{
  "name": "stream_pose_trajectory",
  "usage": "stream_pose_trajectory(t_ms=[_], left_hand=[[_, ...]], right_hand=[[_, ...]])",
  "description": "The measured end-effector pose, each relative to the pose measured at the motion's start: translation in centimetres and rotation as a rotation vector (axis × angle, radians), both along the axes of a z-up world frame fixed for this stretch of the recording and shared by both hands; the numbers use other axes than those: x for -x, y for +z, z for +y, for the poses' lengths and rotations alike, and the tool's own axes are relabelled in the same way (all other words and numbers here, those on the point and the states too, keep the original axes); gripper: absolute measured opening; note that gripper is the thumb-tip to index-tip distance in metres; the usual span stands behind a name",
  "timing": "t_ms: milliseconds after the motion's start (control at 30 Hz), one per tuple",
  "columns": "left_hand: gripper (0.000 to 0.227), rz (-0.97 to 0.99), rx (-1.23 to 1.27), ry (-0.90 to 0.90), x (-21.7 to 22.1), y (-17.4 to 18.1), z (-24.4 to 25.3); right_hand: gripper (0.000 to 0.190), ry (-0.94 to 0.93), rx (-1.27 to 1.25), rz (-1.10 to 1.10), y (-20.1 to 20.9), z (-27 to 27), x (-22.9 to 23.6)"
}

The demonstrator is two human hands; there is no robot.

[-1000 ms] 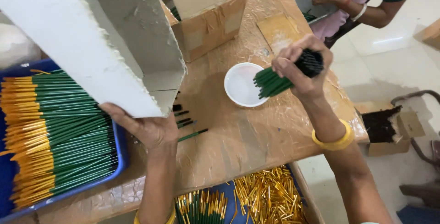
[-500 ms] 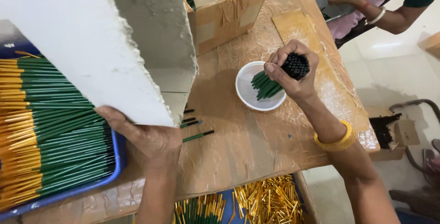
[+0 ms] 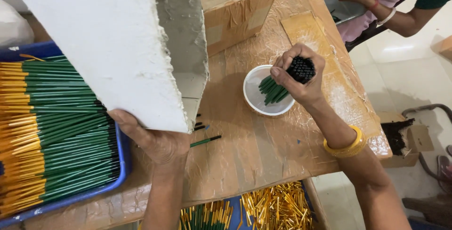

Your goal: The person assembles pencils by inserting gold ferrules into the ends of green wooden sticks. They pick up sticks from a blue tray, attach the ferrules, and place the finished pencils into a white styrofoam block or a blue tray.

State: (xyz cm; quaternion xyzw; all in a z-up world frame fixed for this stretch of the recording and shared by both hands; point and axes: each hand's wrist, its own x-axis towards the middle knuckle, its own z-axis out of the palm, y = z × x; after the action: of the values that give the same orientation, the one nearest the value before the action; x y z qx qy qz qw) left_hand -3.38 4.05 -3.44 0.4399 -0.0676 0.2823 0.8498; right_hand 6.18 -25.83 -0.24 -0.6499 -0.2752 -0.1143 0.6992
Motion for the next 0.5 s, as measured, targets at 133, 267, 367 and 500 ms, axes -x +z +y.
stream_pose_trajectory(t_ms=[133, 267, 367, 500], left_hand=[[0.064, -0.001, -0.530, 0.268, 0.4, -2.6, 0.6], [0.086, 0.113, -0.097, 0.026, 0.2, 1.2, -1.0], [0.096, 0.198, 0.159, -0.137, 0.2, 0.7, -1.3], [0.095, 0.121, 0.009, -0.145, -0.4, 2.8, -2.3]], right_hand=[[0.024, -0.043, 0.068, -0.015, -0.3, 0.2, -0.1], [0.025, -0.049, 0.078, 0.025, -0.5, 0.2, -0.3], [0.024, -0.025, 0.004, 0.034, 0.3, -0.1, -0.1], [0.019, 0.001, -0.168, -0.032, 2.6, -1.4, 0.4]])
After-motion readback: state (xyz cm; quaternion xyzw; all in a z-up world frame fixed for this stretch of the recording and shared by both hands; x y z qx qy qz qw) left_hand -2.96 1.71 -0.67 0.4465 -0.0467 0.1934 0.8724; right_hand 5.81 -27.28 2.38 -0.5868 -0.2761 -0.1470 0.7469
